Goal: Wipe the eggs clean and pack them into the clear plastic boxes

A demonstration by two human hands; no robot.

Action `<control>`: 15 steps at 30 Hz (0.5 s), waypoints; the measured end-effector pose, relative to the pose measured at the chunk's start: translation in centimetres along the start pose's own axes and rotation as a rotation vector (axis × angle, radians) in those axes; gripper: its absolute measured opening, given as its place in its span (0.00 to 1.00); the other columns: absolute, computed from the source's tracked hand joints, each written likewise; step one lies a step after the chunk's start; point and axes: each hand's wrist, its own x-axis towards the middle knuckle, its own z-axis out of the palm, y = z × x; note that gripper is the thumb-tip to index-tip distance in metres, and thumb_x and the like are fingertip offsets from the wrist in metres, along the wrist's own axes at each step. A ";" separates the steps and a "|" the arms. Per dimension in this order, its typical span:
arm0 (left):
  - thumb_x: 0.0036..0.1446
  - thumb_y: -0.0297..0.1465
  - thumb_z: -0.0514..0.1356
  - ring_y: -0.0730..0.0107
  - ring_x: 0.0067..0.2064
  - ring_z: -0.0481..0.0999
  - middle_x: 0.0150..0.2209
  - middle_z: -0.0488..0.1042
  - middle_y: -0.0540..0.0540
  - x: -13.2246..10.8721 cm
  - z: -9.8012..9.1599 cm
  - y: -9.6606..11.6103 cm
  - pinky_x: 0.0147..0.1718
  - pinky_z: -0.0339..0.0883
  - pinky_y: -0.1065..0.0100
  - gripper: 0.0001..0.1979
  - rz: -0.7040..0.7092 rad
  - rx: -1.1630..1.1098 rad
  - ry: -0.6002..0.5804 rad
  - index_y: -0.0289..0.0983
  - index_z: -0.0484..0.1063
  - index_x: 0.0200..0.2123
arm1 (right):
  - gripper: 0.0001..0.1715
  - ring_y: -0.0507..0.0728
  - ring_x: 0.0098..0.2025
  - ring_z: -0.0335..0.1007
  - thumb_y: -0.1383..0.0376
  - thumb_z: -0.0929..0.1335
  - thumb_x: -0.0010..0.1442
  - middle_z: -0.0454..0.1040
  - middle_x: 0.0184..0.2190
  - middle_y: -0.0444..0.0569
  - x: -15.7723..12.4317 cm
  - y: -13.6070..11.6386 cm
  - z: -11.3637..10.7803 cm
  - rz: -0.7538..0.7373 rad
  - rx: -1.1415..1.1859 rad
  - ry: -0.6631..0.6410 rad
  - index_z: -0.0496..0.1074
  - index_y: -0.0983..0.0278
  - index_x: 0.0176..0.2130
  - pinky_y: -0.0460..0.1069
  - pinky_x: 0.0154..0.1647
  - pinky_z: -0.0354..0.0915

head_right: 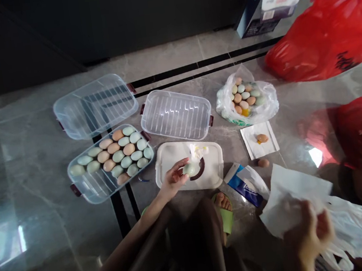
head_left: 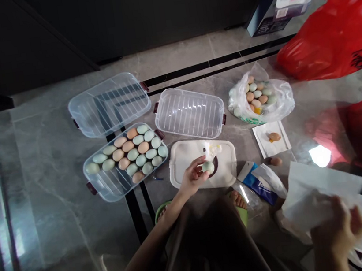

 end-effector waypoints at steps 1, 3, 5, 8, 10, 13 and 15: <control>0.50 0.36 0.69 0.65 0.45 0.79 0.55 0.72 0.37 0.0 -0.1 0.0 0.41 0.75 0.67 0.20 0.022 0.008 -0.008 0.36 0.74 0.46 | 0.19 0.53 0.23 0.53 0.48 0.69 0.55 0.62 0.25 0.43 -0.5 -0.7 1.6 0.120 0.066 -0.034 0.69 0.61 0.35 0.50 0.23 0.51; 0.50 0.36 0.69 0.64 0.47 0.78 0.58 0.70 0.36 -0.1 -0.5 0.1 0.44 0.75 0.65 0.17 0.055 0.037 -0.019 0.36 0.75 0.43 | 0.20 0.51 0.24 0.52 0.48 0.69 0.54 0.59 0.23 0.41 -1.6 -1.7 5.8 0.160 0.138 -0.157 0.66 0.62 0.29 0.48 0.23 0.51; 0.52 0.36 0.68 0.62 0.49 0.78 0.59 0.69 0.36 -0.2 -0.9 0.3 0.47 0.74 0.62 0.17 0.055 0.070 -0.019 0.37 0.75 0.45 | 0.22 0.52 0.26 0.56 0.47 0.69 0.54 0.62 0.25 0.42 -2.8 -2.2 10.7 0.081 0.219 -0.313 0.65 0.62 0.28 0.48 0.27 0.57; 0.52 0.38 0.67 0.56 0.55 0.75 0.59 0.68 0.36 -0.2 -1.8 0.2 0.53 0.71 0.57 0.19 0.047 0.135 0.023 0.37 0.76 0.46 | 0.24 0.56 0.39 0.66 0.46 0.66 0.59 0.71 0.40 0.51 -4.5 -2.0 17.5 -0.012 0.261 -0.582 0.72 0.64 0.36 0.52 0.39 0.64; 0.52 0.40 0.67 0.53 0.59 0.71 0.60 0.68 0.36 -0.2 -2.5 0.0 0.57 0.68 0.55 0.19 0.052 0.182 0.075 0.36 0.76 0.45 | 0.25 0.60 0.51 0.65 0.46 0.64 0.61 0.69 0.51 0.56 -5.6 -1.5 20.8 -0.072 0.277 -0.690 0.74 0.64 0.40 0.55 0.51 0.63; 0.53 0.41 0.66 0.53 0.61 0.68 0.60 0.67 0.37 -0.1 -3.3 -0.4 0.59 0.65 0.52 0.19 0.049 0.220 0.127 0.37 0.76 0.45 | 0.30 0.63 0.61 0.60 0.48 0.56 0.67 0.67 0.57 0.59 -6.9 -0.8 24.0 -0.200 0.161 -0.845 0.76 0.65 0.37 0.60 0.62 0.53; 0.53 0.42 0.66 0.53 0.61 0.68 0.60 0.67 0.38 0.0 -3.6 -0.4 0.59 0.63 0.50 0.19 0.047 0.232 0.146 0.37 0.76 0.45 | 0.27 0.64 0.61 0.58 0.51 0.57 0.67 0.68 0.57 0.61 -7.6 -0.2 25.2 -0.303 0.023 -0.843 0.75 0.66 0.43 0.61 0.64 0.50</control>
